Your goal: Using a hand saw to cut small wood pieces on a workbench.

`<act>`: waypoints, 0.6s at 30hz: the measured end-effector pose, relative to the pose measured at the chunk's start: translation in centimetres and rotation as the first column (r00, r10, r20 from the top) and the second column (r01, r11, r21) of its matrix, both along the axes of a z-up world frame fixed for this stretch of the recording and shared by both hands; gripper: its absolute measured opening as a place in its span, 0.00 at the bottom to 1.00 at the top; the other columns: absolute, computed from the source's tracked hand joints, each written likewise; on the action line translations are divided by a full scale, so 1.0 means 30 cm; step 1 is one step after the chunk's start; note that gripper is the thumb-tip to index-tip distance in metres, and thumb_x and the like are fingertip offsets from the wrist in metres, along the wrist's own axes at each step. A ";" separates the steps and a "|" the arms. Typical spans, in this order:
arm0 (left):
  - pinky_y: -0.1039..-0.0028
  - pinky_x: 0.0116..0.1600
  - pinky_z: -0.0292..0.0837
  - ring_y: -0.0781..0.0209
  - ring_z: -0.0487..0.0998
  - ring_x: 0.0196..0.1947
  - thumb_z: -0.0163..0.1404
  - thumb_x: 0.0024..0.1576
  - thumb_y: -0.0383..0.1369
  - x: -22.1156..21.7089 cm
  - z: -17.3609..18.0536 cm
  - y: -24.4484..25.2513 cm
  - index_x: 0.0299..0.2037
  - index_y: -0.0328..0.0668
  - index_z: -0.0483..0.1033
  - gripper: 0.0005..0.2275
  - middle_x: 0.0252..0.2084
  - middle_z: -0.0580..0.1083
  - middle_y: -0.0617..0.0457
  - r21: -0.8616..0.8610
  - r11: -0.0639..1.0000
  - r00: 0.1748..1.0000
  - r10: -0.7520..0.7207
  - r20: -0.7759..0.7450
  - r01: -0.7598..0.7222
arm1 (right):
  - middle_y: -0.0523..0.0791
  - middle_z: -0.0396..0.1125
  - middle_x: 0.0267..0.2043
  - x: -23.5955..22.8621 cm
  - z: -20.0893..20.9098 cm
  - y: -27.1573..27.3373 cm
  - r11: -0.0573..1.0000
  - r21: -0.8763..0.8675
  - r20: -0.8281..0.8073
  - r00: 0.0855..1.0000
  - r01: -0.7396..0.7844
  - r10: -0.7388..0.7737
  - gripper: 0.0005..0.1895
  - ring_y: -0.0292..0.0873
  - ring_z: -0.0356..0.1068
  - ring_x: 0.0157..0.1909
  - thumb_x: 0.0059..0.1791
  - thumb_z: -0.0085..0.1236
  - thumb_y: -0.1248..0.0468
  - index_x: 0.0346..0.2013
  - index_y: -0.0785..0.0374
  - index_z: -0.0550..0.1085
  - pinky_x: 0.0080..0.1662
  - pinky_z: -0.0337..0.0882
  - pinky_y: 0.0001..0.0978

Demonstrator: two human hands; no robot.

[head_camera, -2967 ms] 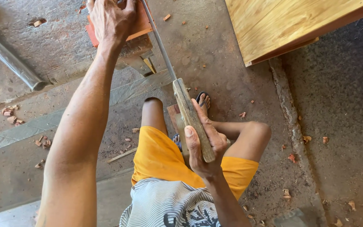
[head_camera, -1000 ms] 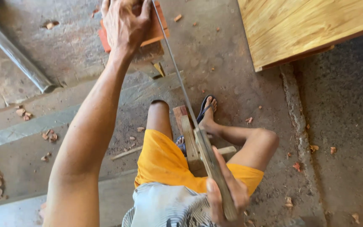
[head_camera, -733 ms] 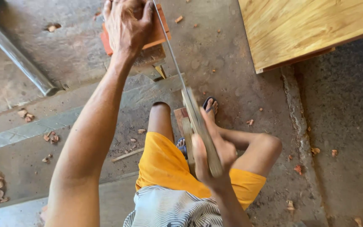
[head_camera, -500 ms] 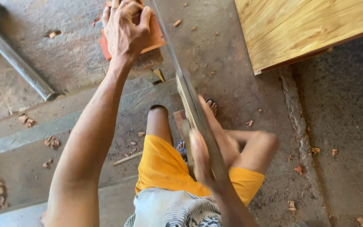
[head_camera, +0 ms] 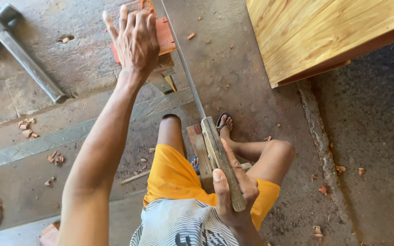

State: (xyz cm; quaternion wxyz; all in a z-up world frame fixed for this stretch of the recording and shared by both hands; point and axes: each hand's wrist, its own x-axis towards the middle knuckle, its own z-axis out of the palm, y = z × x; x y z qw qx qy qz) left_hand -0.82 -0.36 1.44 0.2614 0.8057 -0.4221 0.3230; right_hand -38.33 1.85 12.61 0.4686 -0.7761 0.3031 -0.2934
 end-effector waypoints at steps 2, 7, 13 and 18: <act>0.40 0.59 0.55 0.41 0.71 0.54 0.41 0.69 0.35 0.032 -0.089 0.012 0.43 0.38 0.74 0.11 0.48 0.72 0.40 0.045 0.997 0.998 0.070 -0.003 -0.070 | 0.52 0.77 0.47 -0.001 0.005 0.003 1.000 -0.021 0.008 1.000 -0.009 0.009 0.25 0.34 0.75 0.33 0.54 0.49 0.64 0.64 0.75 0.69 0.37 0.73 0.25; 0.52 0.57 0.62 0.40 0.68 0.53 0.46 0.67 0.33 0.027 -0.089 0.013 0.43 0.34 0.75 0.09 0.53 0.69 0.34 0.157 0.980 0.951 0.159 -0.266 -0.120 | 0.50 0.78 0.41 -0.028 -0.037 0.014 0.999 0.037 -0.051 0.999 -0.012 0.014 0.26 0.34 0.73 0.26 0.52 0.50 0.64 0.64 0.74 0.69 0.33 0.71 0.24; 0.53 0.54 0.61 0.42 0.68 0.50 0.49 0.64 0.33 0.034 -0.105 0.016 0.41 0.36 0.77 0.08 0.53 0.69 0.33 0.090 0.987 0.968 0.149 -0.200 -0.133 | 0.52 0.78 0.44 -0.044 -0.028 0.027 0.998 0.006 -0.016 0.998 -0.065 0.065 0.26 0.36 0.77 0.30 0.54 0.49 0.64 0.64 0.77 0.68 0.36 0.75 0.27; 0.54 0.55 0.61 0.42 0.68 0.53 0.49 0.64 0.32 0.042 -0.122 0.012 0.43 0.36 0.77 0.07 0.56 0.68 0.34 0.094 0.984 0.970 0.165 -0.178 -0.150 | 0.57 0.76 0.51 -0.115 -0.031 0.040 0.997 -0.045 -0.070 0.996 -0.056 0.053 0.27 0.37 0.78 0.27 0.51 0.48 0.62 0.59 0.82 0.68 0.32 0.76 0.28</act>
